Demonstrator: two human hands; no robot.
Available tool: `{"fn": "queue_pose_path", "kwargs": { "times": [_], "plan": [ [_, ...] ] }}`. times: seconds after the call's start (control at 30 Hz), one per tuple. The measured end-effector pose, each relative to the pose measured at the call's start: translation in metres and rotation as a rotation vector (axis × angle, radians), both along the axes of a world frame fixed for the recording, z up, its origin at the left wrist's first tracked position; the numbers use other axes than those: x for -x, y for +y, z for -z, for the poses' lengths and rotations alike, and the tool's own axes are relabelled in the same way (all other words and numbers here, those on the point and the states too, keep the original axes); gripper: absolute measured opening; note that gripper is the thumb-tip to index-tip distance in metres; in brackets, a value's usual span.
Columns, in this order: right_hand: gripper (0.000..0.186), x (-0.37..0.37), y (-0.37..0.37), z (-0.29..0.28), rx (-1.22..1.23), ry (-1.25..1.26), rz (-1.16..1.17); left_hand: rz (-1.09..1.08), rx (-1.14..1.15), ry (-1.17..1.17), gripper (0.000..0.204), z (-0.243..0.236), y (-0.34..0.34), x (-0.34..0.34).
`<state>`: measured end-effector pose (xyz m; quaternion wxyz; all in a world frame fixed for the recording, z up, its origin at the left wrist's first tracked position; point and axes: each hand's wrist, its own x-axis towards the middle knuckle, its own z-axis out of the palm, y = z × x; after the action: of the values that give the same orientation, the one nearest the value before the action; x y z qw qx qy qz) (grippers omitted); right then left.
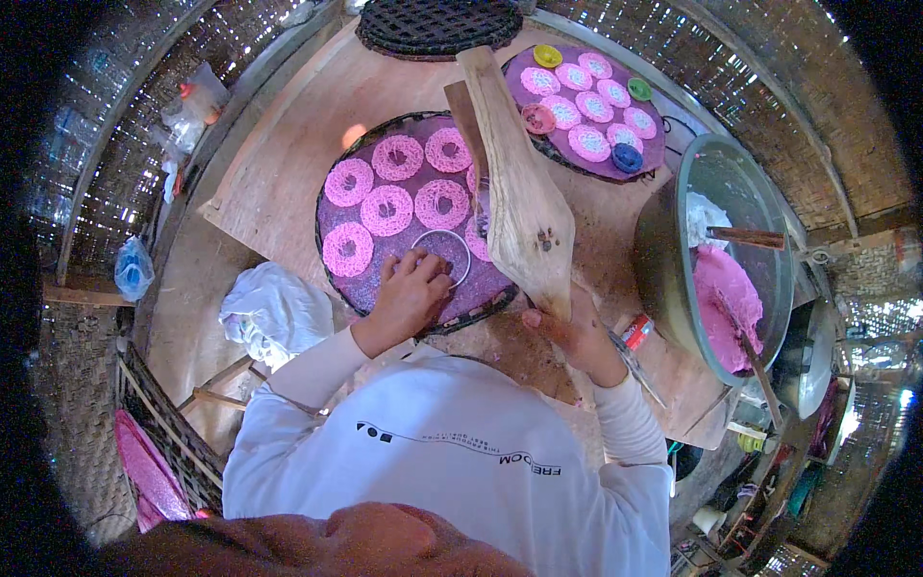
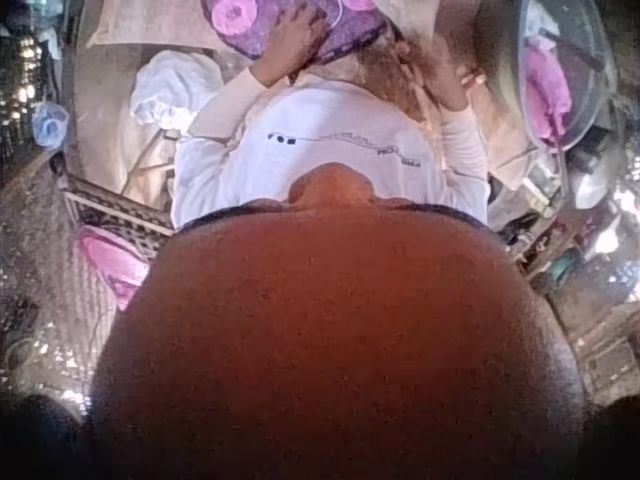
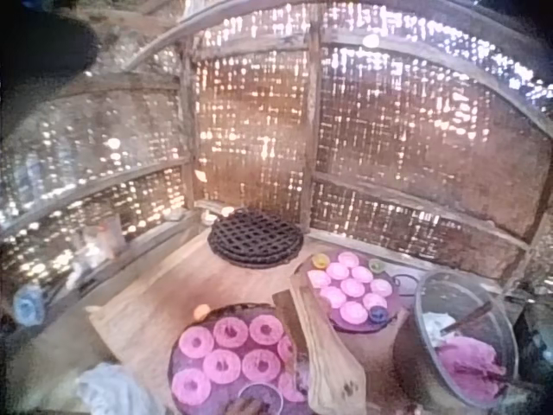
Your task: The person scoops pink batter from a large metal bowl using a wooden spatula and fills a cylindrical mold. They place the filled mold into a purple tray and press it down with a wooden board to flatten the batter. This process is repeated multiple times to fill several molds in the tray.
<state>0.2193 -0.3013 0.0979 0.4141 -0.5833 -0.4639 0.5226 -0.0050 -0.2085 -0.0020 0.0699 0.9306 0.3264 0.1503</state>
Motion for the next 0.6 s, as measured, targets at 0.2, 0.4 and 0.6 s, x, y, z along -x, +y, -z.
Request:
{"fn": "queue_pose_path", "kwargs": {
  "times": [0.2,0.4,0.6],
  "plan": [
    [0.035,-0.010,0.017,-0.005,-0.021,-0.025,-0.179,-0.118,0.278,-0.662,0.071,-0.045,0.072,0.006],
    [0.053,-0.012,0.049,-0.045,0.092,0.114,-0.493,0.554,1.245,-1.858,0.083,-0.135,0.132,0.004],
    [0.064,-0.015,0.085,-0.058,0.545,0.295,-0.543,1.209,1.388,-1.842,0.082,-0.099,0.142,0.006]
  ]
}}
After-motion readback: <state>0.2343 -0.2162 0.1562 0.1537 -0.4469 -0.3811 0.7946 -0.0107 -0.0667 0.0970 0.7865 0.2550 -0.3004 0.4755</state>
